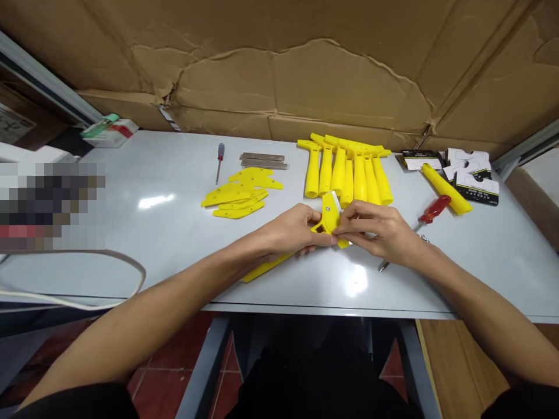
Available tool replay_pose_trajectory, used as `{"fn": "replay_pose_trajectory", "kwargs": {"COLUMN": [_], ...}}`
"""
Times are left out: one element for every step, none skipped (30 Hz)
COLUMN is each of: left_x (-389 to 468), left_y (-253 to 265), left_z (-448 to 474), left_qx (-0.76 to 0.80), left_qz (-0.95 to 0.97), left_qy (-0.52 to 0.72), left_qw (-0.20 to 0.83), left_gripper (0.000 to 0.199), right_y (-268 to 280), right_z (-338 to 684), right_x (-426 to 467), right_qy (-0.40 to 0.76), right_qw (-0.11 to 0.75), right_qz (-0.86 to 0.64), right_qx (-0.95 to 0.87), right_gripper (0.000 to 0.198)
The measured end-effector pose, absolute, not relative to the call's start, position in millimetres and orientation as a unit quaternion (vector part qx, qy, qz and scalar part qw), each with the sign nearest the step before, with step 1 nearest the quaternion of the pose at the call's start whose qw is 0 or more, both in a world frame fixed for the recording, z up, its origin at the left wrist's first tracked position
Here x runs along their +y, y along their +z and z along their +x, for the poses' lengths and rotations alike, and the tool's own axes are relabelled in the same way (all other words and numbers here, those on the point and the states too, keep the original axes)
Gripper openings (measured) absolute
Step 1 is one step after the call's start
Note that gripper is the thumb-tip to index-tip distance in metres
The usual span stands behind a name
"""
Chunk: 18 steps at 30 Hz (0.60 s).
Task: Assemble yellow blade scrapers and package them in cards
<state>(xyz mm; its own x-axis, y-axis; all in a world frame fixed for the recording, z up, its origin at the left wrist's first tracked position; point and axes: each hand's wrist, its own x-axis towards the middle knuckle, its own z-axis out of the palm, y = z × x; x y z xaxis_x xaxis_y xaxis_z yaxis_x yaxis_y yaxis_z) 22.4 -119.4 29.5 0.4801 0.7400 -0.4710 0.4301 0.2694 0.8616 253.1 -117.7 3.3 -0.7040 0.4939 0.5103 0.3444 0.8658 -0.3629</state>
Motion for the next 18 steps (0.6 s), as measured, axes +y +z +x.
{"fn": "replay_pose_trajectory", "kwargs": {"left_x": [-119.3,-119.2,-119.3,-119.4,-119.5,-119.6,-119.7,-119.8,-119.8,-119.9,-119.9,-120.0,-120.1,-120.2,-120.4,-120.6,-120.8,-120.9], "left_y": [29.5,29.9,30.4,31.1,31.8,32.5,33.2,33.9,34.5,35.0,35.6,36.2,36.9,37.7,38.5,39.4,40.3,41.1], "left_z": [22.6,22.9,23.2,23.6,24.0,24.3,24.7,24.9,25.1,25.3,25.4,25.6,25.7,26.0,26.2,26.5,26.8,27.1], "left_qx": [0.494,0.494,0.495,0.497,0.501,0.504,0.508,0.511,0.513,0.514,0.516,0.517,0.519,0.519,0.519,0.519,0.518,0.517], "left_qz": [0.591,0.590,0.588,0.587,0.586,0.585,0.585,0.584,0.583,0.583,0.582,0.582,0.581,0.582,0.582,0.582,0.582,0.583], "left_qy": [0.125,0.127,0.128,0.127,0.125,0.124,0.123,0.124,0.125,0.125,0.124,0.123,0.123,0.125,0.127,0.129,0.130,0.130], "left_qw": [0.626,0.626,0.626,0.626,0.625,0.622,0.620,0.619,0.617,0.617,0.616,0.616,0.615,0.614,0.613,0.613,0.613,0.613], "left_gripper": [0.028,0.028,0.028,0.028,0.029,0.029,0.030,0.030,0.031,0.031,0.032,0.032,0.032,0.032,0.031,0.031,0.031,0.032], "right_y": [3.1,2.9,2.4,1.8,1.0,0.3,-0.5,-1.0,-1.4,-1.5,-1.3,-1.0,-0.5,0.1,0.6,1.2,1.8,2.2], "right_z": [252.6,252.2,251.9,251.8,252.0,252.2,252.5,252.8,252.9,253.1,253.2,253.3,253.4,253.7,253.9,254.3,254.6,255.0], "right_x": [-118.5,-119.2,-119.8,-120.1,-120.1,-119.9,-119.5,-119.1,-118.8,-118.5,-118.4,-118.4,-118.5,-118.5,-118.6,-118.6,-118.7,-118.8], "right_qy": [0.116,0.112,0.110,0.111,0.114,0.118,0.123,0.130,0.139,0.149,0.159,0.169,0.177,0.184,0.190,0.197,0.204,0.211], "right_qw": [0.306,0.302,0.299,0.297,0.299,0.305,0.313,0.320,0.325,0.327,0.328,0.326,0.325,0.325,0.325,0.326,0.326,0.325], "right_qz": [-0.233,-0.237,-0.239,-0.241,-0.242,-0.242,-0.242,-0.246,-0.253,-0.261,-0.270,-0.278,-0.285,-0.289,-0.292,-0.296,-0.300,-0.304], "right_qx": [-0.916,-0.917,-0.917,-0.917,-0.916,-0.914,-0.910,-0.906,-0.901,-0.896,-0.891,-0.887,-0.884,-0.882,-0.879,-0.876,-0.873,-0.870], "right_gripper": [0.015,0.015,0.016,0.016,0.016,0.016,0.016,0.015,0.014,0.014,0.013,0.013,0.013,0.013,0.013,0.014,0.014,0.014]}}
